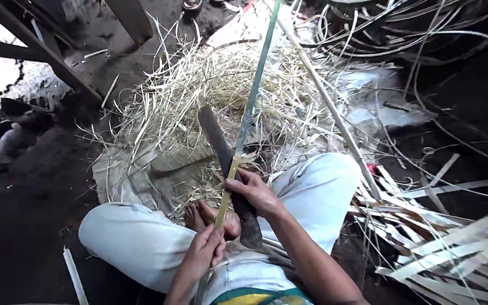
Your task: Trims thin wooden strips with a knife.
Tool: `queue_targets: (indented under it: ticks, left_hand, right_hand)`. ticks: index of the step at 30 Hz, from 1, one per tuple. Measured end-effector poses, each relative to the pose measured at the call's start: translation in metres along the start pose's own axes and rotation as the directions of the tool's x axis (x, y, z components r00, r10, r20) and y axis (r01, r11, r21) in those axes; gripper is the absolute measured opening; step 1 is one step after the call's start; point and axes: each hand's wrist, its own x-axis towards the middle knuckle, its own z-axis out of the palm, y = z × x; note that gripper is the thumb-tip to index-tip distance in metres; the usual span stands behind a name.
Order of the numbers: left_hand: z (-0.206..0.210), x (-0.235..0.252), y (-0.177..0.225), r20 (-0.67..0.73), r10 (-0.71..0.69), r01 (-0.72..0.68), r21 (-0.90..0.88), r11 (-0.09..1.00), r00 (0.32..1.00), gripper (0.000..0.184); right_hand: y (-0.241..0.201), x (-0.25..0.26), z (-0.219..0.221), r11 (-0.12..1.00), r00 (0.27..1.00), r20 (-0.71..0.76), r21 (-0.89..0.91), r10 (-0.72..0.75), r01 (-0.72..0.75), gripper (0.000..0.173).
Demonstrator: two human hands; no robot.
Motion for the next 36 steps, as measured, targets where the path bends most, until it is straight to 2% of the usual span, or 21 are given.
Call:
queue_targets:
  ticks: [2, 5, 7, 9, 10, 12, 14, 16, 19, 21, 23, 25, 27, 28, 29, 33, 36]
  left_hand:
    - [0.009, 0.012, 0.007, -0.074, 0.02, -0.014, 0.078, 0.997, 0.997, 0.034]
    - [0.015, 0.022, 0.008, -0.14, 0.045, -0.024, 0.152, 0.988, 0.989, 0.034]
    - [0.016, 0.022, 0.007, -0.168, 0.076, -0.047, 0.171, 0.984, 0.983, 0.033]
    - [0.016, 0.022, 0.009, -0.192, 0.108, -0.069, 0.199, 0.978, 0.975, 0.033]
    - [0.016, 0.022, 0.01, -0.204, 0.127, -0.081, 0.217, 0.973, 0.971, 0.032]
    - [0.017, 0.023, 0.012, -0.224, 0.164, -0.099, 0.274, 0.956, 0.961, 0.032]
    - [0.019, 0.023, 0.013, -0.247, 0.203, -0.108, 0.349, 0.931, 0.947, 0.032]
    - [0.02, 0.024, 0.014, -0.276, 0.232, -0.093, 0.437, 0.894, 0.933, 0.034]
    - [0.023, 0.03, 0.019, -0.296, 0.26, -0.044, 0.577, 0.815, 0.919, 0.037]
    - [0.029, 0.036, 0.025, -0.307, 0.259, -0.003, 0.639, 0.769, 0.916, 0.039]
    - [0.038, 0.037, 0.029, -0.329, 0.273, 0.025, 0.677, 0.735, 0.904, 0.039]
    - [0.044, 0.034, 0.031, -0.337, 0.274, 0.05, 0.707, 0.705, 0.901, 0.039]
    - [0.048, 0.029, 0.027, -0.323, 0.259, 0.054, 0.713, 0.699, 0.91, 0.039]
    - [0.048, 0.027, 0.024, -0.314, 0.253, 0.051, 0.713, 0.699, 0.915, 0.039]
    - [0.048, 0.027, 0.022, -0.311, 0.25, 0.052, 0.716, 0.697, 0.917, 0.039]
    - [0.047, 0.028, 0.025, -0.345, 0.248, 0.113, 0.758, 0.643, 0.905, 0.037]
    - [0.043, 0.023, 0.018, -0.355, 0.277, 0.111, 0.769, 0.629, 0.893, 0.036]
  right_hand:
    - [0.002, -0.001, -0.011, 1.0, 0.997, -0.069, -0.004, 0.02, -0.021, 0.019]
    - [0.004, -0.006, -0.032, 0.998, 0.964, -0.266, -0.05, 0.02, -0.034, 0.022]
    - [0.003, -0.011, -0.044, 0.997, 0.925, -0.378, -0.08, -0.037, 0.007, 0.019]
    - [-0.001, -0.016, -0.053, 0.979, 0.875, -0.453, -0.184, -0.167, 0.092, 0.017]
    - [-0.002, -0.018, -0.056, 0.947, 0.846, -0.459, -0.286, -0.272, 0.149, 0.016]
    - [-0.008, -0.022, -0.056, 0.836, 0.802, -0.381, -0.49, -0.461, 0.248, 0.023]
    - [-0.017, -0.024, -0.049, 0.718, 0.809, -0.234, -0.629, -0.54, 0.297, 0.033]
    - [-0.021, -0.019, -0.038, 0.521, 0.799, -0.072, -0.792, -0.597, 0.319, 0.033]
    - [-0.016, -0.014, -0.022, 0.045, 0.781, 0.178, -0.966, -0.599, 0.254, 0.033]
    - [-0.008, -0.019, -0.019, -0.233, 0.762, 0.358, -0.933, -0.539, 0.273, 0.03]
    - [-0.007, -0.027, -0.022, -0.409, 0.721, 0.502, -0.853, -0.478, 0.324, 0.027]
    - [-0.022, -0.025, -0.031, -0.428, 0.761, 0.484, -0.853, -0.432, 0.3, 0.027]
    - [-0.045, -0.01, -0.044, -0.329, 0.862, 0.311, -0.927, -0.401, 0.181, 0.028]
    - [-0.054, -0.003, -0.049, -0.278, 0.893, 0.227, -0.953, -0.388, 0.121, 0.029]
    - [-0.054, 0.001, -0.051, -0.264, 0.898, 0.203, -0.959, -0.391, 0.102, 0.029]
    - [-0.021, -0.019, -0.035, -0.377, 0.82, 0.453, -0.869, -0.35, 0.32, 0.026]
    - [-0.022, -0.004, -0.04, -0.252, 0.883, 0.337, -0.932, -0.328, 0.262, 0.027]
